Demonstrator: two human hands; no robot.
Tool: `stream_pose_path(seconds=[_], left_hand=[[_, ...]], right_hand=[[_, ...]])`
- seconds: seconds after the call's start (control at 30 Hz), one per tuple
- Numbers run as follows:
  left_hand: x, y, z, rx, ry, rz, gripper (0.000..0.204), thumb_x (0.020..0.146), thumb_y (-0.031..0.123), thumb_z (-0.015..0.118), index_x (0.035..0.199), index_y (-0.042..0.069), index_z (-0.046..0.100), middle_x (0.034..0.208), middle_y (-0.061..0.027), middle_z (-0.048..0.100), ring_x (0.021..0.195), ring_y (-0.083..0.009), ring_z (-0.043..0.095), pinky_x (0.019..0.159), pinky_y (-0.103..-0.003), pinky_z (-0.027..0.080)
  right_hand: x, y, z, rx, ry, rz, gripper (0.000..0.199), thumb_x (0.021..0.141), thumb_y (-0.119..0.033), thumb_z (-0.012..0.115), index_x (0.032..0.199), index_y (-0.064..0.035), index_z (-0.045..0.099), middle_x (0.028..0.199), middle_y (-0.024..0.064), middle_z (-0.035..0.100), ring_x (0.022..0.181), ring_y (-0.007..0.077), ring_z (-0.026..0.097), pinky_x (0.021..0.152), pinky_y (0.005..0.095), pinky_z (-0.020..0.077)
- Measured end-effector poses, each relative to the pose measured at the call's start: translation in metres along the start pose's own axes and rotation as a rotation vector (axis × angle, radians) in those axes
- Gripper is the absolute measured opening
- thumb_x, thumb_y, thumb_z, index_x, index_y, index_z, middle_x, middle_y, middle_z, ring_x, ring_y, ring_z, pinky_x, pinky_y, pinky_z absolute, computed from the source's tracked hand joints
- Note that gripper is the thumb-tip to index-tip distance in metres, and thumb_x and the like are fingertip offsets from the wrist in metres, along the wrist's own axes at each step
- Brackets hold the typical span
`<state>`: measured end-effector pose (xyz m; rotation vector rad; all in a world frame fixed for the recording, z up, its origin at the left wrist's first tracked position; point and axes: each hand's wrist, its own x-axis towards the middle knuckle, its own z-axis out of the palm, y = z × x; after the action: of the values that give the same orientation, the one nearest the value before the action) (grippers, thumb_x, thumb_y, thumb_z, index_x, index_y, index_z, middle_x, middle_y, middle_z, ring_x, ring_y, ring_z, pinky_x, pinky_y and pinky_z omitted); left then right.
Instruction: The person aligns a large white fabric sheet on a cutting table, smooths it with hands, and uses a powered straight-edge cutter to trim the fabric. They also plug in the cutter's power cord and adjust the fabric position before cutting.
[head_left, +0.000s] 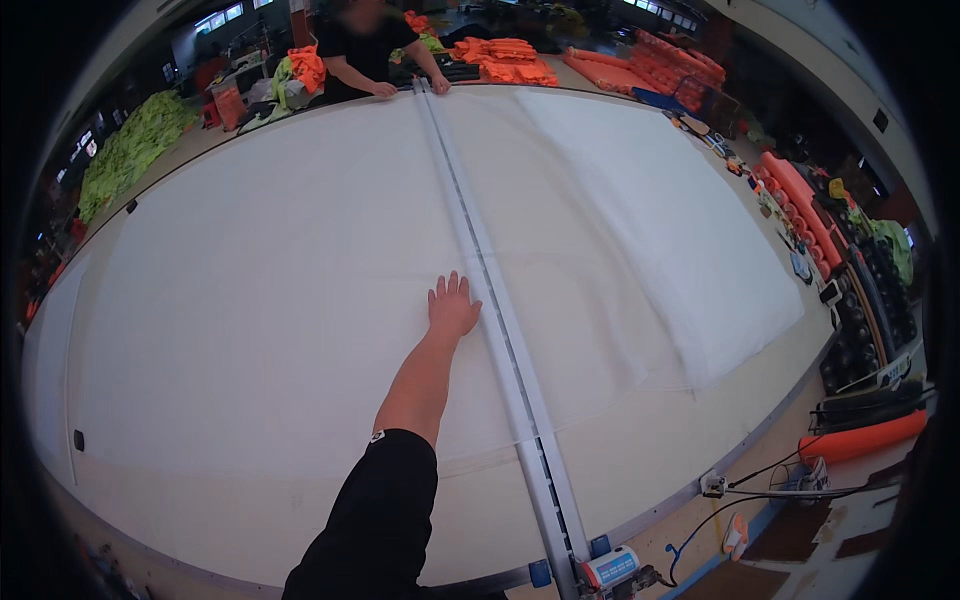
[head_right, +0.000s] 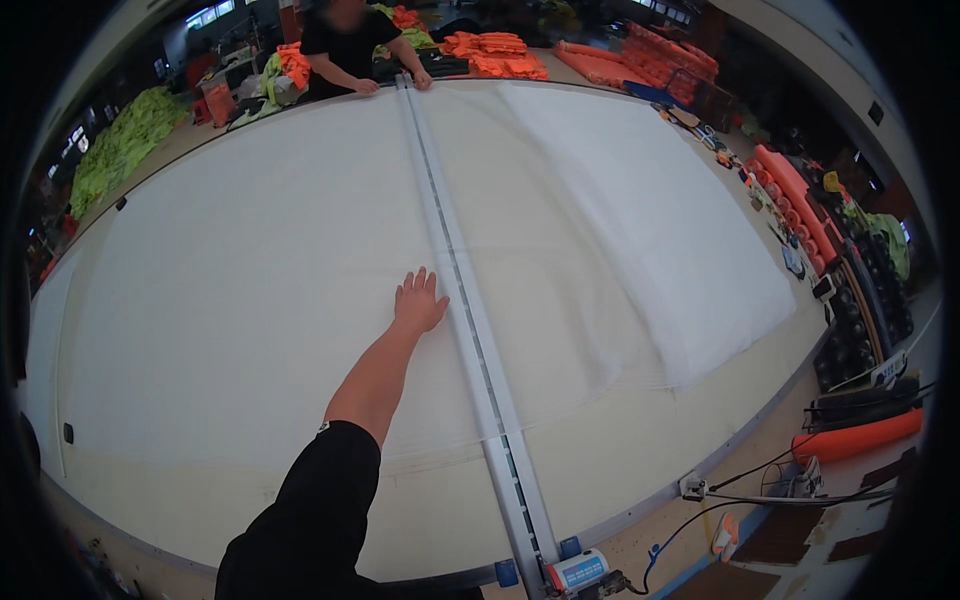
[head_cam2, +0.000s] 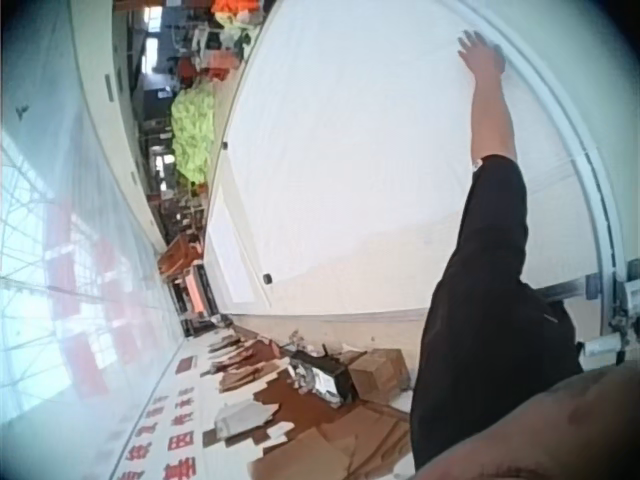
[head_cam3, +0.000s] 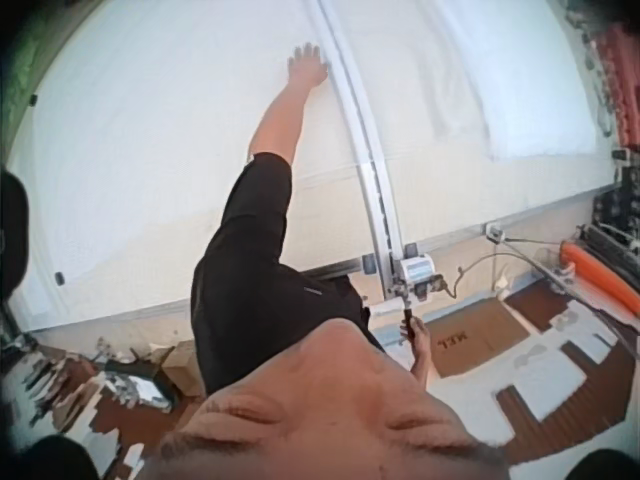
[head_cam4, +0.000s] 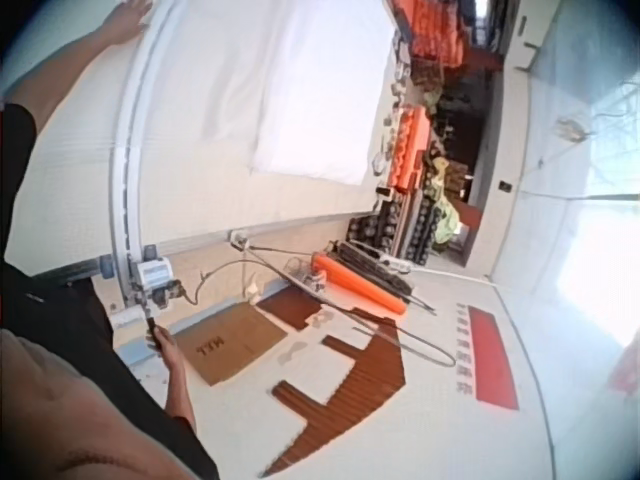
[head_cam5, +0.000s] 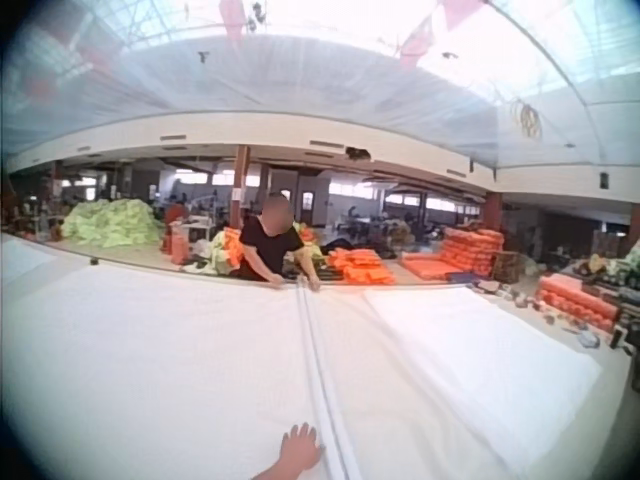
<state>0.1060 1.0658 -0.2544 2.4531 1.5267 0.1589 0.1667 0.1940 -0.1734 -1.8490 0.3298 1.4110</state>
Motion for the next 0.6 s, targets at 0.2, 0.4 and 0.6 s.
stream_pose_path(seconds=[0.2,0.4,0.6], left_hand=[[0.034,0.021,0.026,0.027,0.026,0.156,0.080,0.104,0.057,0.051,0.166,0.010,0.031,0.175,-0.0115,0.020,0.163,-0.0317,0.012,0.131,-0.054,0.012],[0.048,0.015,0.039,0.004,-0.003,0.202,0.083,0.105,0.062,0.046,0.167,0.010,0.029,0.176,-0.0108,0.017,0.164,-0.0304,0.008,0.132,-0.053,0.005],[0.049,0.015,0.049,0.040,0.014,0.236,0.084,0.105,0.065,0.040,0.168,0.011,0.025,0.177,-0.0105,0.015,0.164,-0.0300,0.006,0.131,-0.054,0.003]], right_hand=[[0.010,0.012,-0.008,0.107,0.024,0.070,0.038,0.107,-0.020,0.060,0.136,0.0039,0.060,0.119,0.0158,0.071,0.106,0.0293,0.071,0.085,0.0448,0.0622],[0.022,0.016,-0.016,0.135,0.047,0.098,0.030,0.106,-0.018,0.062,0.127,0.0029,0.065,0.112,0.0150,0.072,0.103,0.0289,0.071,0.089,0.0455,0.0619],[0.020,0.006,-0.012,0.106,-0.007,0.105,0.027,0.105,-0.019,0.064,0.123,0.0009,0.067,0.108,0.0123,0.073,0.101,0.0273,0.070,0.093,0.0433,0.0576]])
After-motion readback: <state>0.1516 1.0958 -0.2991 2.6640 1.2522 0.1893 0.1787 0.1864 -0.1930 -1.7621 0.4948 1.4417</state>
